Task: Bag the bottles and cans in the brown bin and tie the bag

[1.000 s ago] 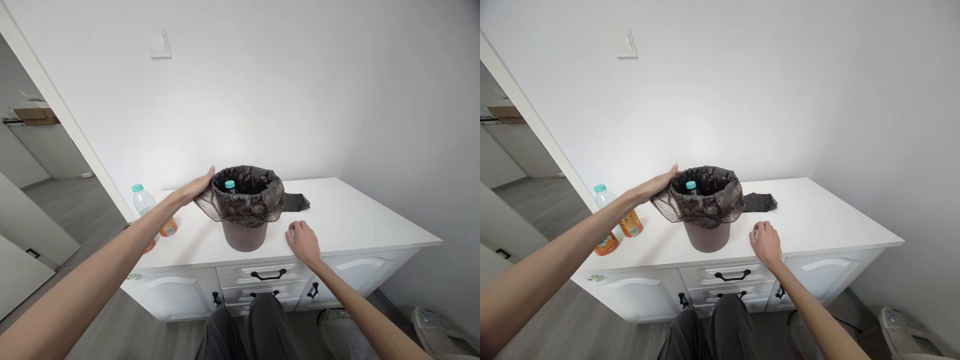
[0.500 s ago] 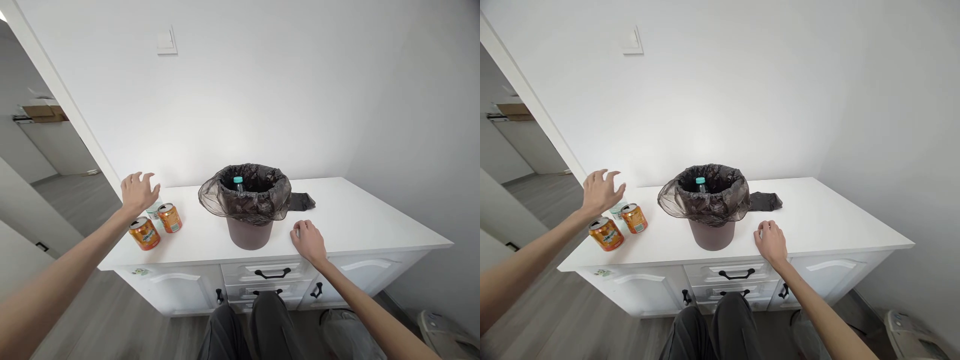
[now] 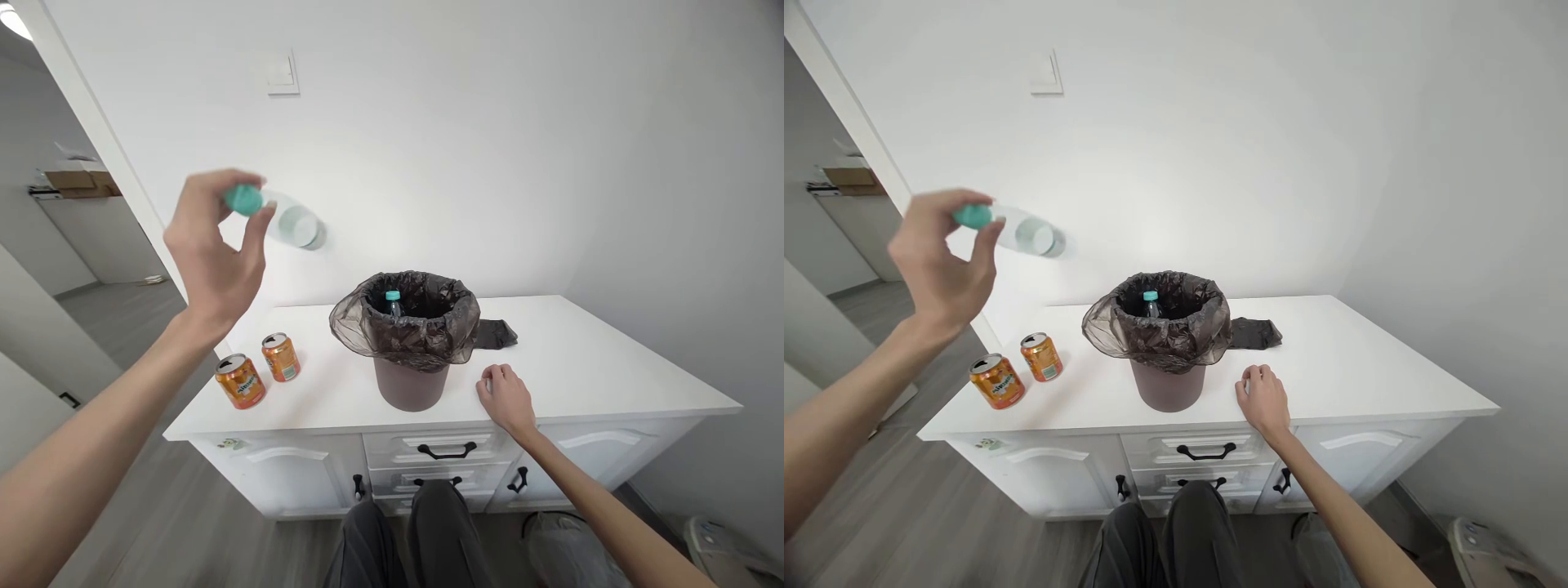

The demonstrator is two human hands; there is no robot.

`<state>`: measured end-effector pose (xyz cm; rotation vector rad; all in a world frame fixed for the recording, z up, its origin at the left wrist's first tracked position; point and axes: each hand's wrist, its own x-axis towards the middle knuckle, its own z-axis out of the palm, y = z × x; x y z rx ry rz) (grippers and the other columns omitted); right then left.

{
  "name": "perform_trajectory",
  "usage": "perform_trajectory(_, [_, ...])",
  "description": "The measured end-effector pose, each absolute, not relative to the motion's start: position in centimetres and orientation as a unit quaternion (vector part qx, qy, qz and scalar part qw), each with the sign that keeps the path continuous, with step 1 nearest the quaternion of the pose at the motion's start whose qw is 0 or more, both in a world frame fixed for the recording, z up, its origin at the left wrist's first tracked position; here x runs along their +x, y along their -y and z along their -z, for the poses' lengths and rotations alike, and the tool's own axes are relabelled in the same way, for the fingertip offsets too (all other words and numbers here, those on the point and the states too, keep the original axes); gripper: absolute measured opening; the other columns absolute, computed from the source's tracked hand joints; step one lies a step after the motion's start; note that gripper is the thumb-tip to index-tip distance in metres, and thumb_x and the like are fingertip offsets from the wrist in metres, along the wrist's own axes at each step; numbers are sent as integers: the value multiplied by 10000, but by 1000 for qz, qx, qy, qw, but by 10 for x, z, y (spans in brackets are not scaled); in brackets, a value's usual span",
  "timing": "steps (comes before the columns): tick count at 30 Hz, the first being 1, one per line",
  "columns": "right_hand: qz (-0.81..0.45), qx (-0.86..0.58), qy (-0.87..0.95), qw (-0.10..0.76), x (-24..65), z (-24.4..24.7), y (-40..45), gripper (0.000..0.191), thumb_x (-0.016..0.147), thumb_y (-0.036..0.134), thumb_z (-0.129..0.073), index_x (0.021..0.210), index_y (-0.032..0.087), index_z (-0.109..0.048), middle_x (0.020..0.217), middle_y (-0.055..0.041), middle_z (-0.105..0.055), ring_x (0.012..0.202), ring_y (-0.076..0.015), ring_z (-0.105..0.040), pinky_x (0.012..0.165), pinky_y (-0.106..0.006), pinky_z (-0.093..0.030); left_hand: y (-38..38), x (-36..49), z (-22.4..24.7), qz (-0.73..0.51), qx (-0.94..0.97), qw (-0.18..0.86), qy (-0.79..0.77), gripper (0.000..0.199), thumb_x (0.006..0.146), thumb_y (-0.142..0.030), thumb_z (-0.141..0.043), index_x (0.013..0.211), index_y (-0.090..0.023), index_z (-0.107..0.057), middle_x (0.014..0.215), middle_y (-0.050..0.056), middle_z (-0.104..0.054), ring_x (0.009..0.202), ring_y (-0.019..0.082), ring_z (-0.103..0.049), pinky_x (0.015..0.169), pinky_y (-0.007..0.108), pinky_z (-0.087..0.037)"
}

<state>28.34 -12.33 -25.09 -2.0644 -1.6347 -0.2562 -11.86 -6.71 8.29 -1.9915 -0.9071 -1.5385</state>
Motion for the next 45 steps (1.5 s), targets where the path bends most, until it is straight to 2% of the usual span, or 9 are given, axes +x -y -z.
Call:
perform_trajectory(3, [98,-755,599,247,286,254,121,107,951,240,-525,968,179,-612,992,-80,-611,856,-211,-568,762,-325,-340,106,-67,-110,589,-758,164,228,324,998,-480,-601,1238,-266,-562,1196,-27,-671,1145,180,-688,983,418,-598])
perform_trajectory(6, [100,-755,598,251,288,256,120,111,955,244,-523,971,180,-612,995,-79,-608,855,-210,-571,757,-322,-339,128,-29,-113,558,-799,80,211,223,993,-436,-600,1148,-277,-577,1117,-48,-691,1117,162,-717,971,386,-613])
perform_trajectory(17, [92,-756,597,252,285,250,119,113,958,242,-510,965,179,-603,980,-75,-608,858,-212,-573,781,-325,-347,66,25,-49,302,-901,-148,272,315,885,-254,-671,1197,-217,-651,1137,62,-771,1031,221,-731,920,374,-595])
perform_trajectory(22, [94,-754,594,264,284,248,120,97,946,222,-515,953,180,-602,982,-74,-607,874,-212,-566,792,-325,-345,24,42,-30,234,-929,-111,266,379,876,-283,-687,1247,-222,-646,1246,77,-740,1139,247,-696,984,392,-553])
perform_trajectory(27, [89,-753,595,268,284,247,121,91,937,221,-526,949,178,-604,976,-69,-606,861,-209,-558,789,-321,-343,25,27,-32,384,-887,51,252,327,950,-291,-599,1273,-243,-615,1314,72,-676,1215,240,-624,1063,433,-487])
perform_trajectory(34, [83,-755,594,265,278,236,125,101,933,198,-526,938,167,-621,979,-79,-621,837,-210,-561,775,-328,-338,34,-73,-28,460,-780,142,399,338,991,-335,-469,1283,-219,-593,1294,94,-650,1196,245,-593,1064,437,-474])
perform_trajectory(37, [90,-752,598,263,278,235,126,98,930,197,-531,933,164,-623,977,-83,-623,829,-208,-560,768,-327,-334,18,-128,-8,367,-763,158,508,401,963,-408,-469,1279,-204,-609,1308,129,-647,1239,308,-582,1061,472,-460])
perform_trajectory(41, [93,-753,596,263,280,242,125,97,933,208,-536,943,168,-623,989,-81,-620,827,-205,-557,756,-326,-324,4,-182,26,110,-759,121,630,589,890,-579,-478,1266,-149,-624,1258,200,-692,1293,406,-558,1052,526,-433])
perform_trajectory(45, [97,-753,596,259,282,247,123,87,934,216,-542,947,173,-617,984,-75,-617,815,-204,-548,759,-329,-324,9,-202,55,-13,-756,76,650,575,873,-567,-442,1227,-160,-643,1206,199,-728,1243,393,-611,1112,565,-354])
